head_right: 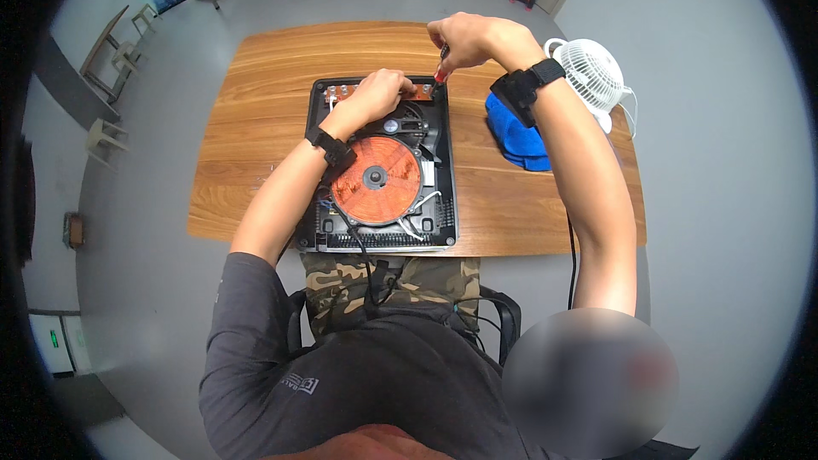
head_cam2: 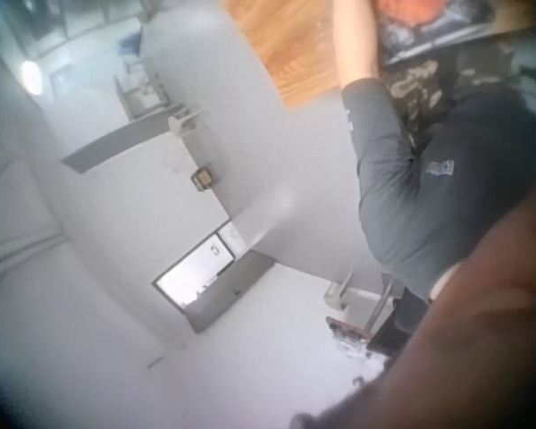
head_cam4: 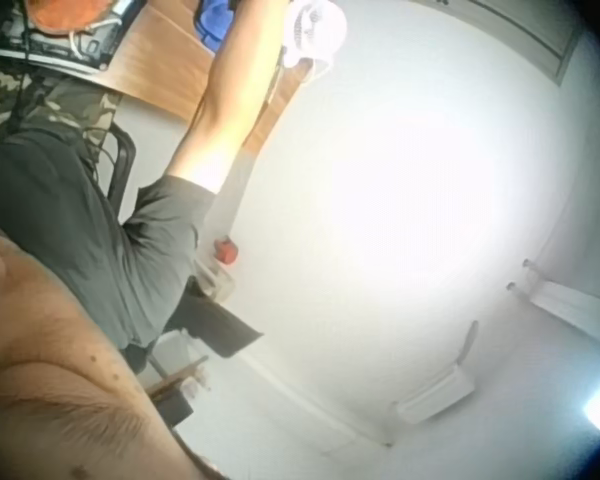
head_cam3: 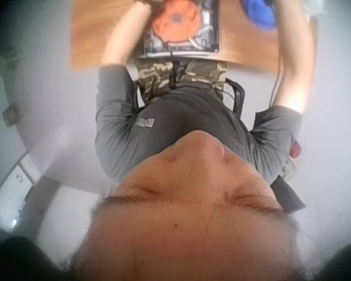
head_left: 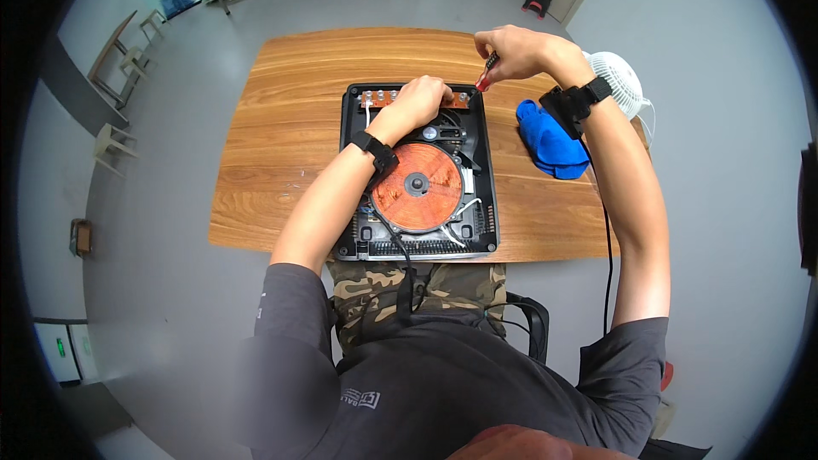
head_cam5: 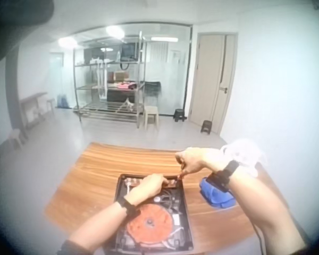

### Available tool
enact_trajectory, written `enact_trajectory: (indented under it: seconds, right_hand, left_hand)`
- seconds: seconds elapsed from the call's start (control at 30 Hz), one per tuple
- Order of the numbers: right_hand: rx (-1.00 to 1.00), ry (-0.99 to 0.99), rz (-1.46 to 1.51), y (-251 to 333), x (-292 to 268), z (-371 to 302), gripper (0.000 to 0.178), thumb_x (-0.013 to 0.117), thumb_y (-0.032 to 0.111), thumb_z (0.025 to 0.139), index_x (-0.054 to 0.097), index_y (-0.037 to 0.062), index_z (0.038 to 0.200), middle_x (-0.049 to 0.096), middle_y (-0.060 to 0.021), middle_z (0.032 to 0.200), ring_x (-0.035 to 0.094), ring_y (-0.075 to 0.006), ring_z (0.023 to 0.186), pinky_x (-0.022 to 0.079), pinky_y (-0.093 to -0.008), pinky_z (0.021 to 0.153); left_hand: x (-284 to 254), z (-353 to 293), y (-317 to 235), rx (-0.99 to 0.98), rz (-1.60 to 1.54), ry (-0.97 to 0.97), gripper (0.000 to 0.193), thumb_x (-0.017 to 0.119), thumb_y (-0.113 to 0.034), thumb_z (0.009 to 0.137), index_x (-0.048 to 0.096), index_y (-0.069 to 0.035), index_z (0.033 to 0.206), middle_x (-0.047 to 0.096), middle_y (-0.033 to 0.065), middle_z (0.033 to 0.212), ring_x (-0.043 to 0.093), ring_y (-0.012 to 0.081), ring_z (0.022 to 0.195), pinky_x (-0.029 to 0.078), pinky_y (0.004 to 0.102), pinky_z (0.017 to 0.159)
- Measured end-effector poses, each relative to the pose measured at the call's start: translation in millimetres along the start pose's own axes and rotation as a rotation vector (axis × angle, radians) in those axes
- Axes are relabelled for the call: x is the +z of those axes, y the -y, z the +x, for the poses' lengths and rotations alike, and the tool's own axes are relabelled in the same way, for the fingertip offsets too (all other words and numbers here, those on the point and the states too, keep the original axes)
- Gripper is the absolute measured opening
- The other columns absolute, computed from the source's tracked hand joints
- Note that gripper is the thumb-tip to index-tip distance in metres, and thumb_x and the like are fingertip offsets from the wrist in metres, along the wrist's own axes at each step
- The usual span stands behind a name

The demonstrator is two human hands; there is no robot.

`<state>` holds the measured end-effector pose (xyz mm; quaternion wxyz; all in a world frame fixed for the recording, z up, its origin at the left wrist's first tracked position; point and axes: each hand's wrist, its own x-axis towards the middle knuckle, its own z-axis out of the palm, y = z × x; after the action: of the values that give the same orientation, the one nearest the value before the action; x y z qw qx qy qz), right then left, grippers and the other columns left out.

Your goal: The person assembles a portable electric heater by inserting a heating element into the base, securing it with screws, and attaching the top cover. They use a screwdriver to fasten multiple screws on the bottom panel and finish by wiping the surface with a blue cloth.

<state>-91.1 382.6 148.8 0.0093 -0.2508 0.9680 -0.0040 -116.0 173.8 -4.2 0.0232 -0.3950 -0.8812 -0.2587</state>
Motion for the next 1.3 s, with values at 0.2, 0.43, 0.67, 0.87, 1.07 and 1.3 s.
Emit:
enact_trajectory:
  seconds: [0.2,0.43,0.67,0.87,1.07,1.3]
  right_hand:
    - [0.213,0.173,0.134,29.2,-23.1,10.2,0.042,0.072,0.033,0.09,0.067,-0.0085,0.085,0.071,-0.0216,0.074,0.071,-0.0303,0.06,0.058,-0.0401,0.063]
    - [0.365,0.084,0.02,33.8,-7.9,23.9,0.05,0.065,0.035,0.093,0.07,-0.0086,0.071,0.071,-0.0225,0.069,0.074,-0.032,0.068,0.061,-0.0413,0.07]
    - [0.116,0.146,-0.009,14.4,-20.8,15.1,0.051,0.078,0.034,0.083,0.059,-0.0056,0.108,0.071,-0.0257,0.102,0.068,-0.0419,0.098,0.055,-0.0456,0.084]
    - [0.213,0.142,0.144,19.4,-23.2,9.4,0.039,0.074,0.029,0.091,0.063,-0.0079,0.099,0.07,-0.0242,0.09,0.07,-0.0349,0.067,0.055,-0.0413,0.053]
    - [0.251,0.055,-0.042,19.4,-9.4,13.7,0.05,0.063,0.036,0.098,0.068,-0.0105,0.079,0.068,-0.0227,0.069,0.071,-0.0325,0.062,0.056,-0.0419,0.058]
    - [0.32,0.106,-0.107,39.7,-17.5,12.3,0.054,0.071,0.046,0.091,0.073,-0.0073,0.084,0.071,-0.0284,0.085,0.072,-0.0413,0.086,0.058,-0.0475,0.079]
  left_hand:
    - [1.6,-3.2,1.3,-0.013,-0.007,-0.019,0.031,0.057,0.005,0.08,0.077,-0.004,0.102,0.074,0.0174,0.104,0.069,0.0384,0.102,0.054,0.0476,0.09]
    - [1.0,-5.5,-0.8,-0.021,-0.009,-0.031,0.03,0.057,0.003,0.083,0.078,-0.006,0.101,0.075,0.0174,0.101,0.07,0.037,0.1,0.055,0.0465,0.088]
    - [1.3,-1.8,-2.0,0.0,0.057,-0.019,0.03,0.062,0.0,0.081,0.079,-0.011,0.103,0.075,0.0164,0.096,0.072,0.0355,0.095,0.057,0.0452,0.083]
    - [5.4,-2.0,2.6,-0.022,0.02,-0.054,0.028,0.062,0.001,0.081,0.079,-0.008,0.102,0.075,0.0172,0.097,0.072,0.0362,0.096,0.057,0.0453,0.082]
    - [8.9,-0.9,2.4,0.005,0.013,-0.058,0.028,0.062,0.001,0.08,0.078,-0.008,0.1,0.075,0.0174,0.096,0.071,0.0365,0.095,0.056,0.0461,0.082]
    - [5.0,-5.0,6.4,-0.001,-0.002,-0.034,0.027,0.061,0.001,0.082,0.078,-0.009,0.1,0.075,0.0164,0.095,0.071,0.0366,0.095,0.056,0.0459,0.082]
